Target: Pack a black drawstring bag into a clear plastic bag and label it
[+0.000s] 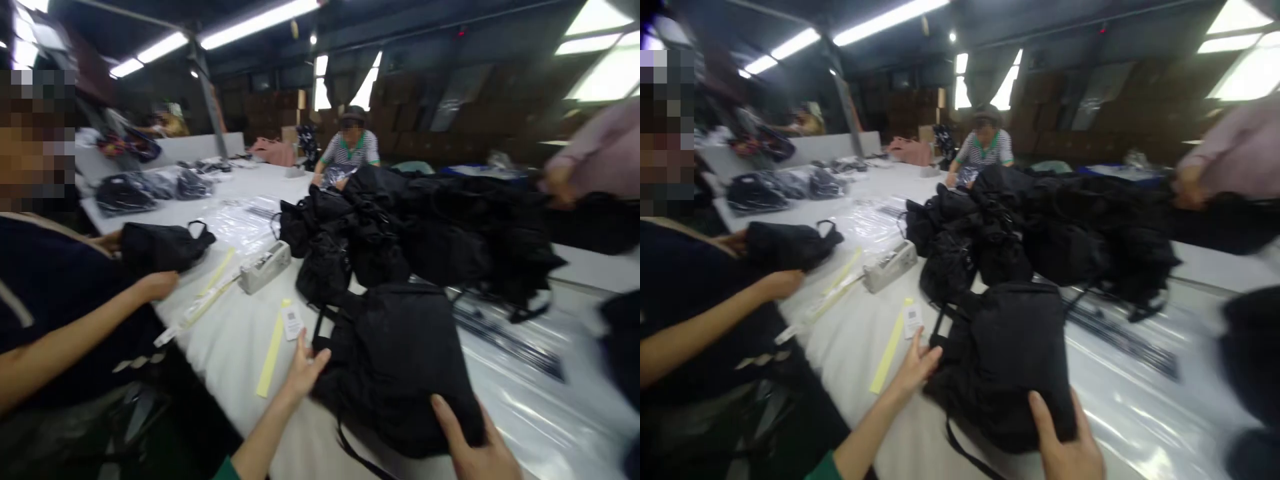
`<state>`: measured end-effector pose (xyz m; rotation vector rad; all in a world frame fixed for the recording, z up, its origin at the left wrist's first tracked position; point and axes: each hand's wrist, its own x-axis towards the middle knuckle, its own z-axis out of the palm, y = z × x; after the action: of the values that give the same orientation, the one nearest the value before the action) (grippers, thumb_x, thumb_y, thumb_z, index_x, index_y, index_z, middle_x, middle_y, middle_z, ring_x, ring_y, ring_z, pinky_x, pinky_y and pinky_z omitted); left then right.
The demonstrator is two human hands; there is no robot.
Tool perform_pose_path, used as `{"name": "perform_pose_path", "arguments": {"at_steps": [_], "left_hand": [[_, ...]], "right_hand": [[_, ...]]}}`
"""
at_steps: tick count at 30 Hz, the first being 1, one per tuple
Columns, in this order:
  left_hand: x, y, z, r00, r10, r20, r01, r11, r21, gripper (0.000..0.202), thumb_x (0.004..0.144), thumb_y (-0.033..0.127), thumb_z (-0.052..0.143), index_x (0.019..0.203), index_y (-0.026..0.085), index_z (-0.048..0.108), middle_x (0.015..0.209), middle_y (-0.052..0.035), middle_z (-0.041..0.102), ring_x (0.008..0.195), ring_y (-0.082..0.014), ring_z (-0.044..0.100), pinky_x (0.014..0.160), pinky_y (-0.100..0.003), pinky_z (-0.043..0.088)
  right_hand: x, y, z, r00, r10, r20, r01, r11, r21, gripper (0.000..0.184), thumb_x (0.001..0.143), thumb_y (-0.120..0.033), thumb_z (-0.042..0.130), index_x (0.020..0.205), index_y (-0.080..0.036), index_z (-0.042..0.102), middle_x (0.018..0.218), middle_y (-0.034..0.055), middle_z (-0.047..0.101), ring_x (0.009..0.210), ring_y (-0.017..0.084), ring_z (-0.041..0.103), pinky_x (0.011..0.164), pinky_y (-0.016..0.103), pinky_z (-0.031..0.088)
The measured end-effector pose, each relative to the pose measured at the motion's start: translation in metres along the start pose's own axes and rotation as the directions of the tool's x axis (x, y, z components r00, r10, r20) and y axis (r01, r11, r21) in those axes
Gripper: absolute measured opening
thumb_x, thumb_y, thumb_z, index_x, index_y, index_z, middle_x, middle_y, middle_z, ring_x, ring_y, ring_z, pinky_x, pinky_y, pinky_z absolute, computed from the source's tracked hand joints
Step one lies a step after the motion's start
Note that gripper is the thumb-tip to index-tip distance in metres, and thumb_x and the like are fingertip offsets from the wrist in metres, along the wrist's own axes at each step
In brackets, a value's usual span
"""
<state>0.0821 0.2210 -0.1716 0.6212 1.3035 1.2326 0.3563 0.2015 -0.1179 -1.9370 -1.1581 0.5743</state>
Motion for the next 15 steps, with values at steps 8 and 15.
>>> {"name": "perform_pose_path", "arguments": {"at_steps": [8, 15], "left_hand": [[-0.049, -0.006, 0.043, 0.951, -0.156, 0.267, 0.174, 0.984, -0.046, 0.053, 0.067, 0.05, 0.082, 0.099, 0.015, 0.057, 0.081, -0.0023, 0.064, 0.065, -0.0134, 0.06, 0.055, -0.022, 0.046], [-0.136, -0.041, 0.042, 0.853, -0.205, 0.48, 0.173, 0.979, 0.111, 0.05, 0.073, 0.057, 0.074, 0.098, 0.016, 0.058, 0.079, -0.0023, 0.065, 0.063, -0.0134, 0.06, 0.057, -0.023, 0.046]], "right_hand": [[0.022, 0.004, -0.03, 0.989, 0.075, -0.13, -0.01, 0.898, 0.439, 0.059, 0.059, -0.055, 0.08, 0.104, -0.017, 0.07, 0.1, 0.0089, 0.074, 0.095, 0.031, 0.066, 0.089, 0.045, 0.052], [0.017, 0.042, -0.077, 0.994, 0.101, -0.028, -0.064, 0.793, 0.606, 0.046, 0.052, -0.041, 0.086, 0.089, -0.019, 0.071, 0.082, 0.0012, 0.072, 0.074, 0.022, 0.066, 0.076, 0.036, 0.054]]}}
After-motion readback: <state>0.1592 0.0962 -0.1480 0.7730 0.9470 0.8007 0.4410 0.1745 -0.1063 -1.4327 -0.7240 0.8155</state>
